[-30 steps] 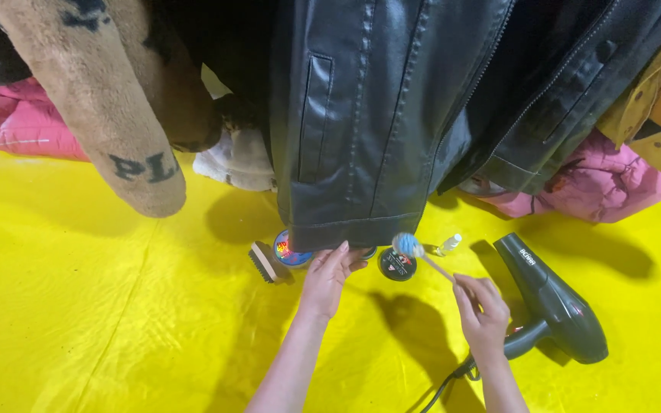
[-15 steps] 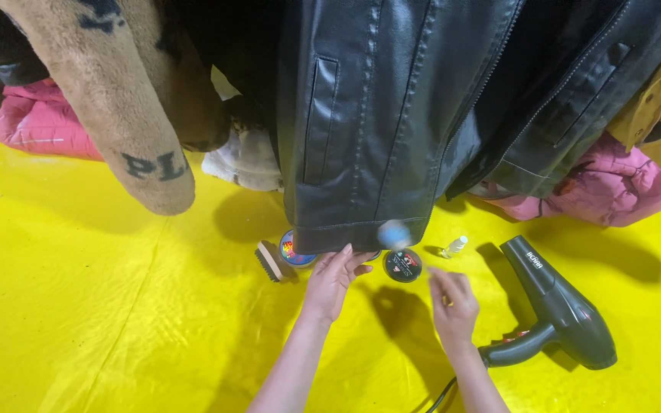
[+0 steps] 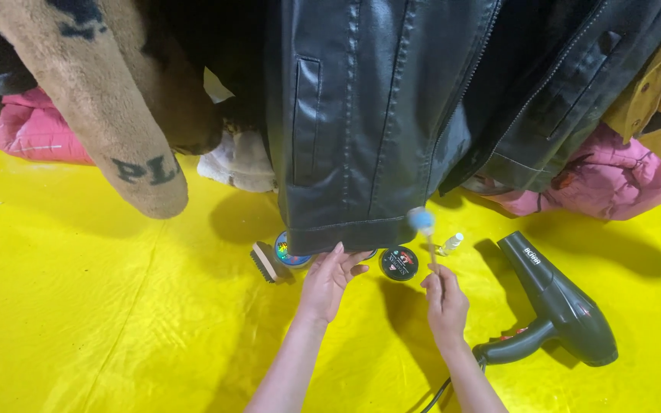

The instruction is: Applying a treatment substance to a leather jacket using a brush and spray bottle, then drying it with a hair dryer.

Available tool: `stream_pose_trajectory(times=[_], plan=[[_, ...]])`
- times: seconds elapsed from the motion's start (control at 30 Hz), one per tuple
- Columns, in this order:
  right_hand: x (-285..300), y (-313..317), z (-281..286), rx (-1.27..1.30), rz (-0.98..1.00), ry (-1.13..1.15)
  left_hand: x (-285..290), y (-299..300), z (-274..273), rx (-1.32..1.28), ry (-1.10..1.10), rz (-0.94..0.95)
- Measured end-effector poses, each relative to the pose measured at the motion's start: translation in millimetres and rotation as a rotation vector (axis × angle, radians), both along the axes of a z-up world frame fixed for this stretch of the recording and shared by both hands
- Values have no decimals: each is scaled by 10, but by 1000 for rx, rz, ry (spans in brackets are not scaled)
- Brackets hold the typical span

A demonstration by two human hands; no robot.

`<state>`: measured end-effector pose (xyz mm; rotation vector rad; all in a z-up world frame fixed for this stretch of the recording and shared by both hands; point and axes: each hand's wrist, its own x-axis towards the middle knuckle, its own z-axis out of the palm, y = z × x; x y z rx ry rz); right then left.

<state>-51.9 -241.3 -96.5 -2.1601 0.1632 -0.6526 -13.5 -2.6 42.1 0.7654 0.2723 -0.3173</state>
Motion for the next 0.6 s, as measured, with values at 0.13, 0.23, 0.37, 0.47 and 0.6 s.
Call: stream_pose_trajectory(times=[0.13, 0.23, 0.37, 0.47, 0.6], plan=[[43, -2, -117, -165, 150, -50, 38, -40, -166, 10, 9, 23], [10, 61, 7, -146, 151, -42, 4, -55, -103, 6, 16, 22], [13, 21, 67, -65, 104, -23, -55, -27, 76, 30, 24, -20], [53, 25, -72, -339, 215, -151, -57, -21, 59, 30, -5, -25], [19, 110, 261, 7, 41, 27, -30, -26, -74, -9, -72, -3]])
